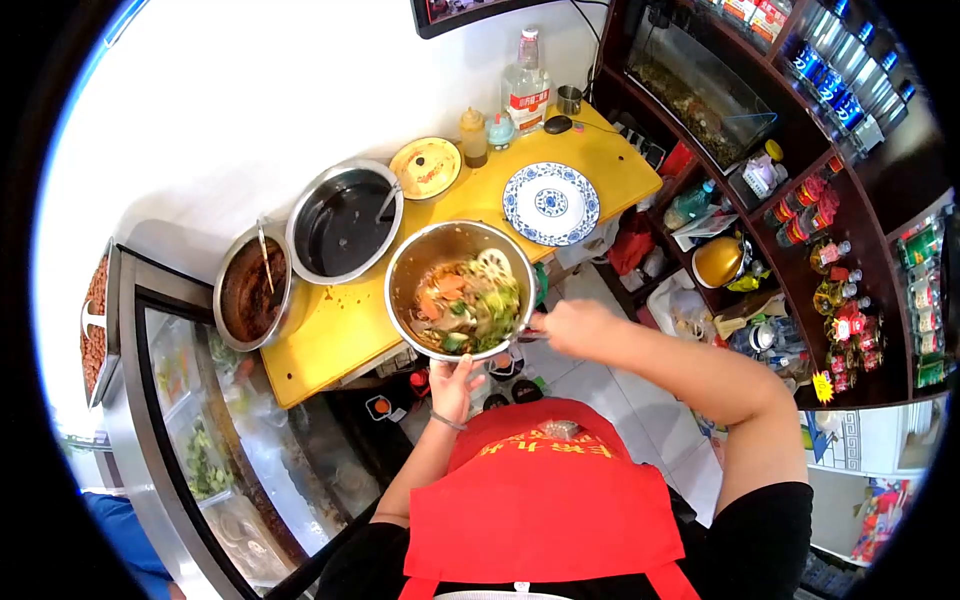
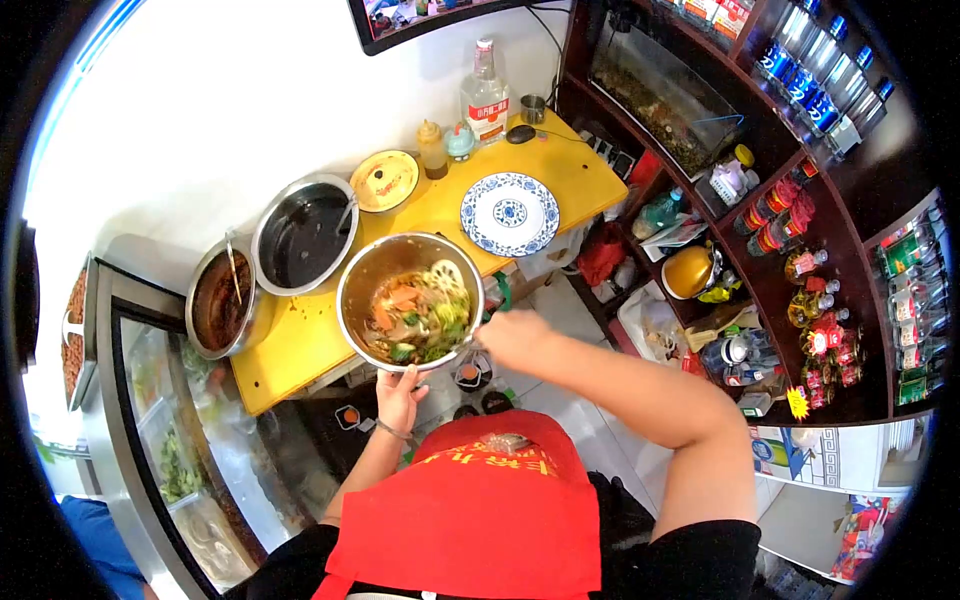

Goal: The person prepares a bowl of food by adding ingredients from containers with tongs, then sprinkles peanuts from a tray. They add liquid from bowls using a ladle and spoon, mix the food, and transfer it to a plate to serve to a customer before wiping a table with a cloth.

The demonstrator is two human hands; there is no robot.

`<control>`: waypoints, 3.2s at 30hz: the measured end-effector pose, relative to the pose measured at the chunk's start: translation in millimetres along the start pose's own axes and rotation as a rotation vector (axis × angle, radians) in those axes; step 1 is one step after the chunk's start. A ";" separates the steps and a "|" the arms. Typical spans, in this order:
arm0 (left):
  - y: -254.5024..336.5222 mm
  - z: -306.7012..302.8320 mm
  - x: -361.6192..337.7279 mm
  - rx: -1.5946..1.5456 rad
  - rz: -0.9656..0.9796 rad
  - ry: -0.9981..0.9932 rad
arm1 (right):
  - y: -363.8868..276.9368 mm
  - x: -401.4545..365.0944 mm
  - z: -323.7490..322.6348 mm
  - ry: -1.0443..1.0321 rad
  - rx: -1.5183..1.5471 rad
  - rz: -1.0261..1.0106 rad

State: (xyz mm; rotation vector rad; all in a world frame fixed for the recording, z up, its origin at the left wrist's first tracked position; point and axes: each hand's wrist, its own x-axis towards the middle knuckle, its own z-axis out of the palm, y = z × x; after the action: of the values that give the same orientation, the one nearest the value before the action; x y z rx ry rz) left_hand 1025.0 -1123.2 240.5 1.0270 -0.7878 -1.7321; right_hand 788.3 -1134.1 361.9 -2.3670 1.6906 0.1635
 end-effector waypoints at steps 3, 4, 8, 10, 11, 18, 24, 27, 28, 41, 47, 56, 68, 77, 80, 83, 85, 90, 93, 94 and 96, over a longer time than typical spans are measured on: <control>6.1 -2.7 -31.1 0.019 -0.046 -0.047 | 1.1 11.9 0.4 0.039 -0.120 0.029; 11.8 1.2 -50.7 0.024 -0.099 -0.061 | -8.9 18.1 5.3 0.126 -0.155 0.056; 1.3 1.3 -24.3 -0.032 -0.048 -0.063 | -32.9 18.4 8.5 0.046 -0.005 -0.099; -6.0 0.7 3.5 -0.029 -0.012 0.001 | -22.4 1.1 3.0 -0.005 -0.019 -0.101; -5.5 -1.5 -2.1 -0.037 -0.011 -0.006 | -5.0 -3.4 -1.8 0.001 -0.105 -0.013; -6.1 5.3 -27.6 -0.034 -0.052 -0.033 | -25.7 15.2 20.3 0.099 -0.077 -0.095; -0.7 -5.7 -21.8 0.034 -0.047 -0.056 | 18.7 5.6 12.6 0.119 -0.095 -0.016; 3.7 9.9 -45.6 0.014 -0.079 -0.063 | 3.1 17.7 22.5 0.126 -0.009 0.013; 7.1 12.8 -42.3 -0.015 -0.091 -0.044 | -3.7 23.2 40.5 0.201 -0.008 -0.043; -2.4 17.8 -4.9 0.049 -0.078 -0.069 | -0.2 14.5 20.6 0.017 0.031 -0.106; 10.7 3.8 -44.1 0.093 -0.109 -0.023 | 35.5 3.0 -3.2 0.031 0.078 0.016; -2.1 -2.0 -6.6 0.022 0.047 -0.004 | 4.4 7.2 3.9 -0.076 0.019 -0.066; 0.3 -4.5 -36.9 0.061 -0.024 -0.073 | 29.1 -6.8 -3.9 0.044 -0.039 0.026; 1.6 -3.5 -29.0 0.105 -0.014 -0.031 | 11.4 -17.1 -8.1 -0.064 0.090 -0.024; 8.9 0.5 -67.7 0.119 -0.064 -0.088 | 23.8 -4.9 -4.0 -0.060 -0.002 0.051; -2.4 -4.7 -57.8 0.114 -0.107 -0.057 | -9.7 6.3 12.6 0.057 0.132 -0.057; -3.3 1.3 -31.4 0.091 -0.043 -0.033 | -15.2 4.8 12.3 -0.039 0.148 -0.090; 14.6 -2.7 -56.7 0.099 -0.063 -0.021 | 17.9 -1.7 -12.1 0.021 0.013 0.053; 3.8 -8.4 -66.1 0.073 -0.120 -0.053 | -1.4 18.4 5.4 0.103 -0.032 -0.052; 7.3 -4.5 -58.0 0.047 -0.121 -0.040 | -9.2 22.1 19.1 0.108 0.077 -0.098; -0.6 -13.7 -31.4 0.043 -0.037 -0.022 | -20.2 15.7 13.2 -0.069 0.135 -0.125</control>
State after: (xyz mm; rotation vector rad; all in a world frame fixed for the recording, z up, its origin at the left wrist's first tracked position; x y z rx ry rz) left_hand 1043.5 -1094.5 243.1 1.0589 -0.8273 -1.7669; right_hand 813.0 -1139.0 348.1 -2.3305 1.4696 0.1042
